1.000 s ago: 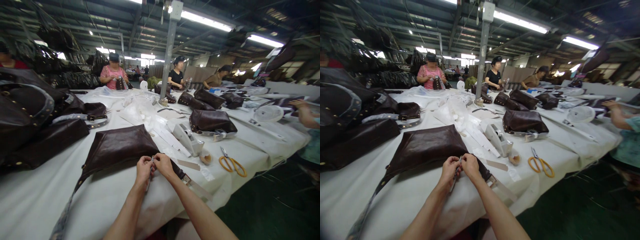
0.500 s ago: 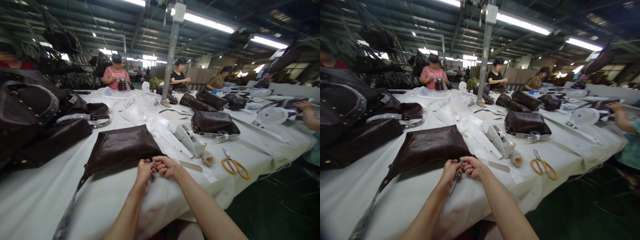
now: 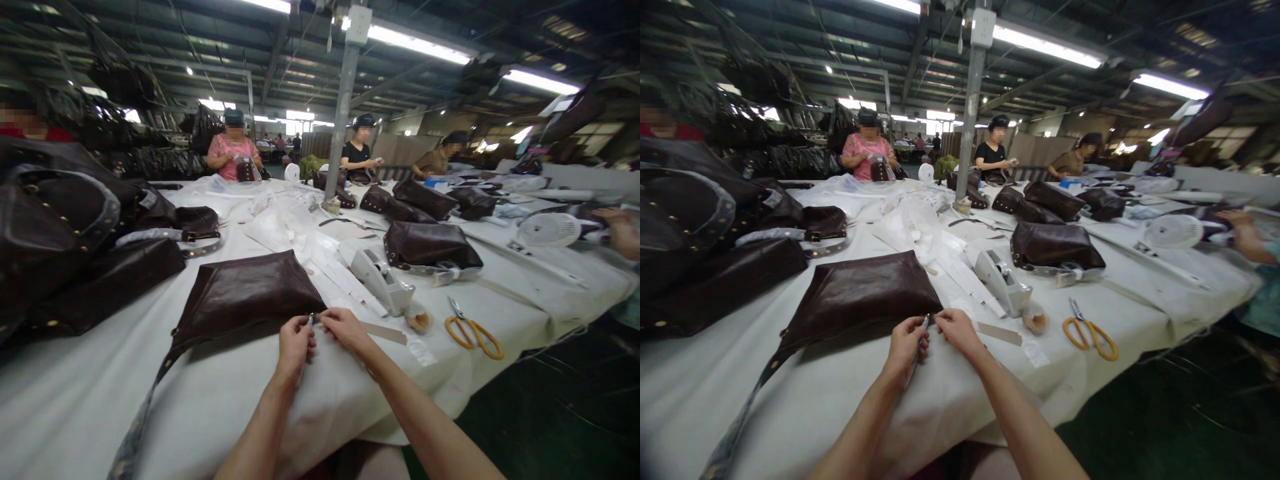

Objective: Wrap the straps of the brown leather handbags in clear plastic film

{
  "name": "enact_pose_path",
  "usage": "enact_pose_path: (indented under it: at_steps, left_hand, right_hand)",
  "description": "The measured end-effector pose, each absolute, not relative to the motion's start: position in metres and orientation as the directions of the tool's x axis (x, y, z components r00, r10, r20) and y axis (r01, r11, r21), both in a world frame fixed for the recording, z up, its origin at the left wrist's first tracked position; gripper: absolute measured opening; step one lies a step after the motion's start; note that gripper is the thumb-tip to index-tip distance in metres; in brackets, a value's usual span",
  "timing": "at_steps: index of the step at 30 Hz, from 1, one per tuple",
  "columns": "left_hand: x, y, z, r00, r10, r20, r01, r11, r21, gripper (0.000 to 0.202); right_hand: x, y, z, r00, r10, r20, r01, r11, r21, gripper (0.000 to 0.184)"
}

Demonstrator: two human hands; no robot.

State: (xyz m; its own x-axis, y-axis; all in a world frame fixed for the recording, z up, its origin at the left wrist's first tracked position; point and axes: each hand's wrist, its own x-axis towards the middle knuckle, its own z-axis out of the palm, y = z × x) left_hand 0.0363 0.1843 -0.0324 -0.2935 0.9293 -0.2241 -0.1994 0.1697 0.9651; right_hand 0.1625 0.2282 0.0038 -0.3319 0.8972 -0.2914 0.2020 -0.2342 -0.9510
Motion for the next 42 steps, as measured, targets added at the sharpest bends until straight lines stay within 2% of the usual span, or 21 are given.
enact_pose_path:
  at_steps: [1,3,4,6,7,8,11,15,21,25,27,29,31,33,35,37,40,42]
  left_hand:
    - [0.037,0.184,-0.032,-0.293,0.931,-0.217,-0.192,0.165,0.967,0.026]
    - [0.038,0.183,-0.032,-0.3,0.933,-0.2,-0.176,0.152,0.973,0.028]
    - [0.038,0.183,-0.031,-0.306,0.933,-0.191,-0.169,0.145,0.975,0.028]
    - [0.039,0.183,-0.031,-0.316,0.931,-0.181,-0.158,0.137,0.978,0.028]
    - [0.039,0.183,-0.03,-0.319,0.931,-0.179,-0.153,0.136,0.979,0.028]
    - [0.039,0.183,-0.03,-0.322,0.93,-0.178,-0.148,0.136,0.98,0.027]
    - [0.039,0.183,-0.03,-0.326,0.929,-0.176,-0.139,0.138,0.981,0.027]
    - [0.04,0.182,-0.03,-0.326,0.928,-0.18,-0.156,0.134,0.979,0.028]
    - [0.038,0.183,-0.027,-0.298,0.917,-0.264,-0.249,0.192,0.949,0.034]
    - [0.031,0.185,-0.019,-0.218,0.912,-0.347,-0.329,0.266,0.906,0.026]
    - [0.026,0.186,-0.015,-0.175,0.908,-0.381,-0.362,0.3,0.883,0.02]
    - [0.023,0.187,-0.013,-0.144,0.902,-0.408,-0.385,0.329,0.862,0.014]
    - [0.021,0.187,-0.011,-0.125,0.896,-0.425,-0.398,0.347,0.849,0.012]
    - [0.021,0.187,-0.011,-0.113,0.894,-0.434,-0.401,0.358,0.843,0.011]
    - [0.022,0.188,-0.012,-0.114,0.892,-0.437,-0.397,0.362,0.843,0.01]
    - [0.024,0.187,-0.013,-0.129,0.891,-0.436,-0.387,0.359,0.849,0.008]
    - [0.026,0.186,-0.014,-0.158,0.89,-0.427,-0.364,0.349,0.863,0.012]
    - [0.028,0.185,-0.014,-0.176,0.89,-0.42,-0.342,0.345,0.874,0.014]
  right_hand:
    - [0.163,0.229,0.007,-0.306,0.927,-0.215,0.223,-0.15,-0.963,0.007]
    - [0.164,0.233,0.015,-0.324,0.946,-0.004,0.353,0.117,-0.928,0.018]
    - [0.163,0.235,0.019,-0.381,0.918,0.107,0.449,0.285,-0.847,0.025]
    - [0.159,0.24,0.025,-0.552,0.798,0.24,0.588,0.577,-0.566,0.036]
    - [0.157,0.242,0.027,-0.628,0.738,0.248,0.609,0.664,-0.434,0.038]
    - [0.155,0.244,0.028,-0.677,0.698,0.235,0.608,0.71,-0.355,0.038]
    - [0.152,0.248,0.03,-0.733,0.647,0.211,0.597,0.76,-0.258,0.028]
    - [0.156,0.251,0.032,-0.752,0.629,0.197,0.587,0.775,-0.234,0.015]
    - [0.166,0.244,0.02,-0.698,0.671,0.249,0.622,0.741,-0.253,0.013]
    - [0.165,0.233,0.0,-0.621,0.71,0.331,0.659,0.702,-0.271,0.015]
    - [0.162,0.226,-0.012,-0.583,0.709,0.396,0.628,0.703,-0.333,0.019]
    - [0.158,0.217,-0.022,-0.5,0.754,0.426,0.572,0.657,-0.491,0.027]
    - [0.156,0.209,-0.029,-0.386,0.863,0.325,0.519,0.494,-0.697,0.032]
    - [0.155,0.205,-0.031,-0.307,0.939,0.156,0.496,0.298,-0.816,0.033]
    - [0.155,0.206,-0.028,-0.255,0.965,0.059,0.507,0.185,-0.842,0.035]
    - [0.155,0.212,-0.021,-0.197,0.98,0.041,0.524,0.14,-0.84,0.036]
    - [0.149,0.224,-0.012,-0.158,0.987,-0.001,0.542,0.086,-0.836,0.026]
    - [0.141,0.229,-0.011,-0.174,0.983,-0.056,0.539,0.048,-0.841,0.033]
